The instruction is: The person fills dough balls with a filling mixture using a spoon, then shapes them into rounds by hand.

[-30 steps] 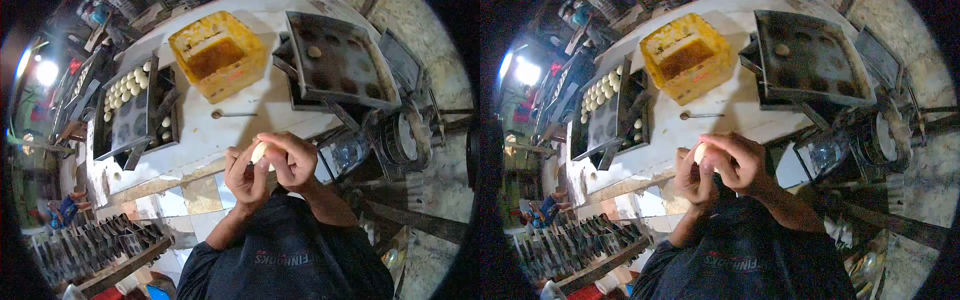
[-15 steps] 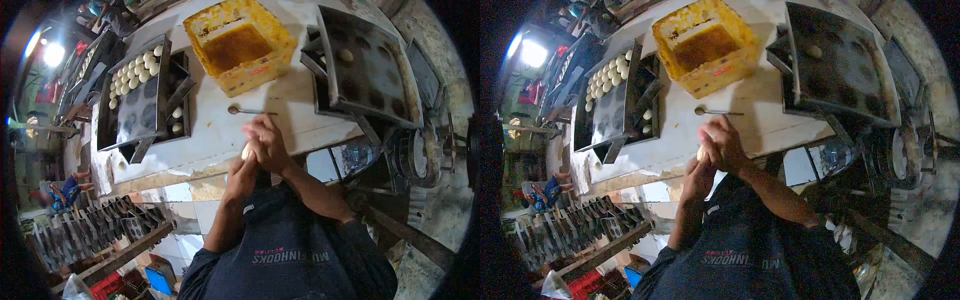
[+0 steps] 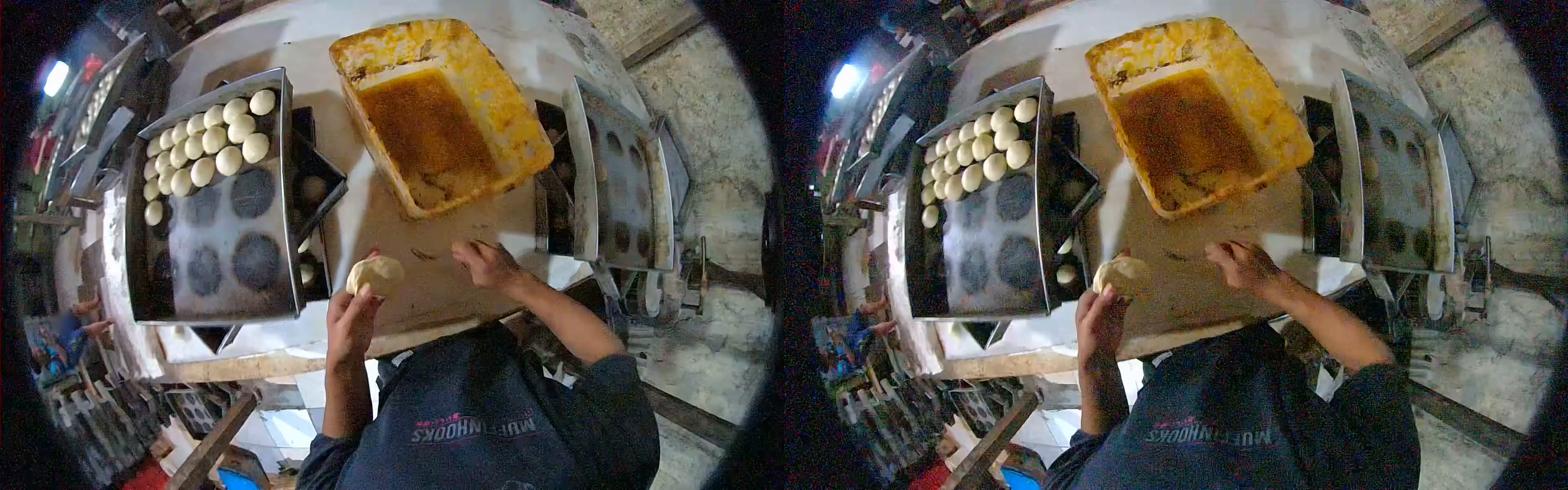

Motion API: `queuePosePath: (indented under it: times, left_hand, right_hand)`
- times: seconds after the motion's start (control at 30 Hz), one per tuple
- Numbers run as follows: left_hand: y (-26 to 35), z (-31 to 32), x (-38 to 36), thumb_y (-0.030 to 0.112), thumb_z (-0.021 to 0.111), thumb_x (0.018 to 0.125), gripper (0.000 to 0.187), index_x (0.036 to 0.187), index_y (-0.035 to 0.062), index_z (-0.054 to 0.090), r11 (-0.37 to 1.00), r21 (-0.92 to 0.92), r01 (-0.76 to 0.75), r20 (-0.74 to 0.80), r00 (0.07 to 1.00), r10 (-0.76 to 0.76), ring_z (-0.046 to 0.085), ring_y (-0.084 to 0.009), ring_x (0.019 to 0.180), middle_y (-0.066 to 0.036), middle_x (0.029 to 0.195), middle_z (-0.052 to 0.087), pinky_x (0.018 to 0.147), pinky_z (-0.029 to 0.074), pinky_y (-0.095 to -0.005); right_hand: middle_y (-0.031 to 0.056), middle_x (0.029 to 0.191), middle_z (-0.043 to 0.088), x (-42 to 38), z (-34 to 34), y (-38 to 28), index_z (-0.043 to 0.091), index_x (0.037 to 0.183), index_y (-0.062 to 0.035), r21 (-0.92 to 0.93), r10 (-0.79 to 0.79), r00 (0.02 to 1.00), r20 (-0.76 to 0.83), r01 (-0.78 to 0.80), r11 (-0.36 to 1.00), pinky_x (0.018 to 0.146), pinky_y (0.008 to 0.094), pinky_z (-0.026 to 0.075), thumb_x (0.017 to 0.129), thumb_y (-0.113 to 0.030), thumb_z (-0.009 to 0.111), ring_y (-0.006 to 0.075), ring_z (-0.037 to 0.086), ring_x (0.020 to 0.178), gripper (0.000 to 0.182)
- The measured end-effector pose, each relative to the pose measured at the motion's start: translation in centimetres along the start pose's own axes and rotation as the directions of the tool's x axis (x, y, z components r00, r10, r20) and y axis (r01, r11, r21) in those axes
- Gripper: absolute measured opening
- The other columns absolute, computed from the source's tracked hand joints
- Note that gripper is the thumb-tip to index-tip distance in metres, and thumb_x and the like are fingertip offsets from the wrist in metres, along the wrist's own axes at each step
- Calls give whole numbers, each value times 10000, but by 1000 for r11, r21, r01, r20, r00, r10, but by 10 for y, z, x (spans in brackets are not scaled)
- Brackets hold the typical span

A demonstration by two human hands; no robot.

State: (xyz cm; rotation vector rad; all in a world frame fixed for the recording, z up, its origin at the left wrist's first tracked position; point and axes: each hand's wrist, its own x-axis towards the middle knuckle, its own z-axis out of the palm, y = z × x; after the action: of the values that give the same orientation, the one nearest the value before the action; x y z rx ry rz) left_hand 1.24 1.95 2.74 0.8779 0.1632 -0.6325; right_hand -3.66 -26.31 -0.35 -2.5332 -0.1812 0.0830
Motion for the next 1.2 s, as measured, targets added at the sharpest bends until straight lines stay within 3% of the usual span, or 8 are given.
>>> queuePosePath:
  times: [0.1, 0.17, 0.37, 0.6, 0.7, 0.8, 0.97, 1.2]
  left_hand:
    - [4, -5, 13, 199, 596, 910, 411, 1253, -19, 534, 1000, -10, 28, -116, 993, -29, 553, -220, 1119, -106, 1224, 583, 917, 450, -372]
    - [1, -12, 25, 201, 514, 949, 579, 1448, -3, 299, 993, -20, 115, -136, 984, -117, 448, -249, 1271, -153, 1362, 478, 1036, 367, -382]
    - [9, -9, 56, 218, 501, 963, 550, 1431, -3, 312, 980, -29, 195, 27, 981, -194, 431, -255, 1281, -149, 1366, 466, 1074, 332, -379]
    - [-3, -37, 46, 298, 562, 914, 670, 1435, -30, 299, 994, 4, 111, 11, 994, -111, 443, -282, 1265, -187, 1355, 469, 1047, 346, -396]
    - [-4, -34, 48, 281, 563, 917, 644, 1419, -38, 318, 998, 0, 67, 10, 998, -67, 445, -289, 1264, -193, 1358, 464, 1048, 350, -409]
    - [3, -24, 44, 235, 543, 934, 594, 1411, -45, 326, 996, -32, 83, -26, 996, -83, 446, -299, 1267, -205, 1375, 448, 1055, 351, -423]
    - [17, 14, 44, 142, 481, 961, 507, 1398, -69, 335, 997, -37, -68, -57, 996, 66, 438, -304, 1284, -225, 1395, 428, 1071, 346, -421]
    - [31, 65, 33, 205, 416, 1004, 493, 1413, -52, 318, 971, -233, 63, 32, 998, -57, 506, -210, 1191, -149, 1366, 469, 986, 415, -329]
  right_hand:
    - [153, 855, 584, 12, -72, -32, 627, 1138, -39, -61, -164, 968, -191, 155, 986, 560, 336, 481, 796, 23, 611, 227, 570, 635, 348]
    - [135, 824, 573, 48, -123, -42, 643, 1133, -57, -292, -186, 962, -201, 122, 949, 563, 311, 477, 803, 38, 592, 212, 568, 635, 347]
    - [182, 915, 621, 184, -114, 42, 663, 968, -7, -489, 193, 873, 448, 58, 871, 752, 447, 489, 784, -18, 543, 368, 593, 890, 219]
    - [246, 775, 623, 209, -86, 85, 611, 689, 61, -508, 275, 755, 595, 88, 857, 642, 469, 500, 672, -60, 571, 402, 610, 707, 129]
    - [226, 636, 609, 201, -73, 98, 664, 678, 27, -379, 155, 463, 873, 441, 813, 574, 455, 482, 672, -119, 619, 371, 602, 597, 154]
    - [198, 601, 606, 205, -99, 64, 676, 662, 14, -443, 346, 538, 769, 56, 895, 530, 421, 456, 674, -175, 648, 343, 572, 542, 192]
    - [147, 638, 622, 183, -146, 34, 687, 792, 23, 253, 0, 657, 754, -291, 923, 525, 365, 427, 799, -221, 656, 272, 566, 532, 246]
    - [101, 764, 654, 69, -119, -48, 681, 997, 1, 313, -153, 976, 152, 99, 944, 666, 352, 502, 844, -122, 608, 244, 616, 651, 210]
